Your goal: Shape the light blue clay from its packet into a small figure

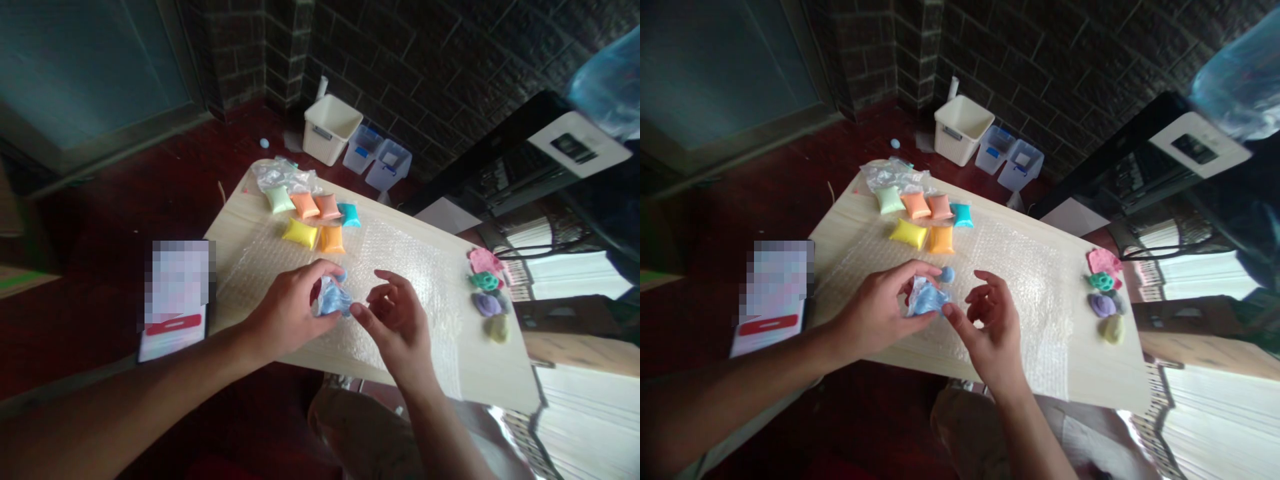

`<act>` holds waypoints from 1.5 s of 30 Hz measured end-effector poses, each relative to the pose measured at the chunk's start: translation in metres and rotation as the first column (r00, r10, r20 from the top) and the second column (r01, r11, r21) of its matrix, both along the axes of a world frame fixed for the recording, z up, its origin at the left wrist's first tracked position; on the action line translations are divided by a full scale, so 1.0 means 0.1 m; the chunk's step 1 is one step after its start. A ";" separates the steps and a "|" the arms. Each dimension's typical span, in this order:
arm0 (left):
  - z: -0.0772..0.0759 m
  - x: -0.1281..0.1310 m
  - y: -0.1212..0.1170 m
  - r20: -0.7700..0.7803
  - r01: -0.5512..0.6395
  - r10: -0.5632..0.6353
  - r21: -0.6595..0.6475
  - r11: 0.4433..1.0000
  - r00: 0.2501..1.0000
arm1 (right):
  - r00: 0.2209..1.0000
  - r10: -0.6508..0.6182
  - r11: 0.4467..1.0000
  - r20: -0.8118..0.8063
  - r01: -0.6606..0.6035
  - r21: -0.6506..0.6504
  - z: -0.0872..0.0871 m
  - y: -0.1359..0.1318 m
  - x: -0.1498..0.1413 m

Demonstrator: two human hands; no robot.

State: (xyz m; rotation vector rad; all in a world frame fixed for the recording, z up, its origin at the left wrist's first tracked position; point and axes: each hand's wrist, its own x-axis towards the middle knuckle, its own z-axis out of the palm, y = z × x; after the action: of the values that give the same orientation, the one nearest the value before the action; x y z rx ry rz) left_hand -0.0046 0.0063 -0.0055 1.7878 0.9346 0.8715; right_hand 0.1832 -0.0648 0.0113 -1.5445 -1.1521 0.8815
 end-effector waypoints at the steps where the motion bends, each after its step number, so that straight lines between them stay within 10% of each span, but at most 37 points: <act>1: 0.01 -0.01 0.00 -0.010 0.008 -0.008 0.021 1.000 1.000 | 0.989 0.025 0.997 0.145 -0.035 0.065 0.02 -0.01 0.01; 9: 0.00 -0.01 -0.01 0.014 0.011 -0.012 0.058 0.998 1.000 | 0.783 0.077 0.937 0.617 -0.269 0.225 0.09 -0.08 -0.03; 24: -0.04 0.01 -0.03 0.018 0.079 -0.080 0.051 0.996 0.997 | 0.780 0.039 0.940 0.625 -0.241 0.242 0.08 -0.08 -0.21; 37: -0.08 0.08 -0.10 0.204 0.083 -0.031 -0.249 0.965 0.978 | 0.890 -0.061 0.965 0.451 -0.062 0.254 0.02 -0.09 -0.25; 45: -0.08 0.03 -0.01 0.105 0.033 -0.041 0.070 0.997 0.994 | 0.872 0.090 0.961 0.481 -0.202 0.187 0.07 -0.07 -0.10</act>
State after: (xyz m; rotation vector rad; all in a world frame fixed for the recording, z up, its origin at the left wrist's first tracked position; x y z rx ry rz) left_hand -0.0017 0.0054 -0.0134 1.7923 0.8092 0.9760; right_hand 0.1736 -0.0713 0.0182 -1.5292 -1.6778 0.4480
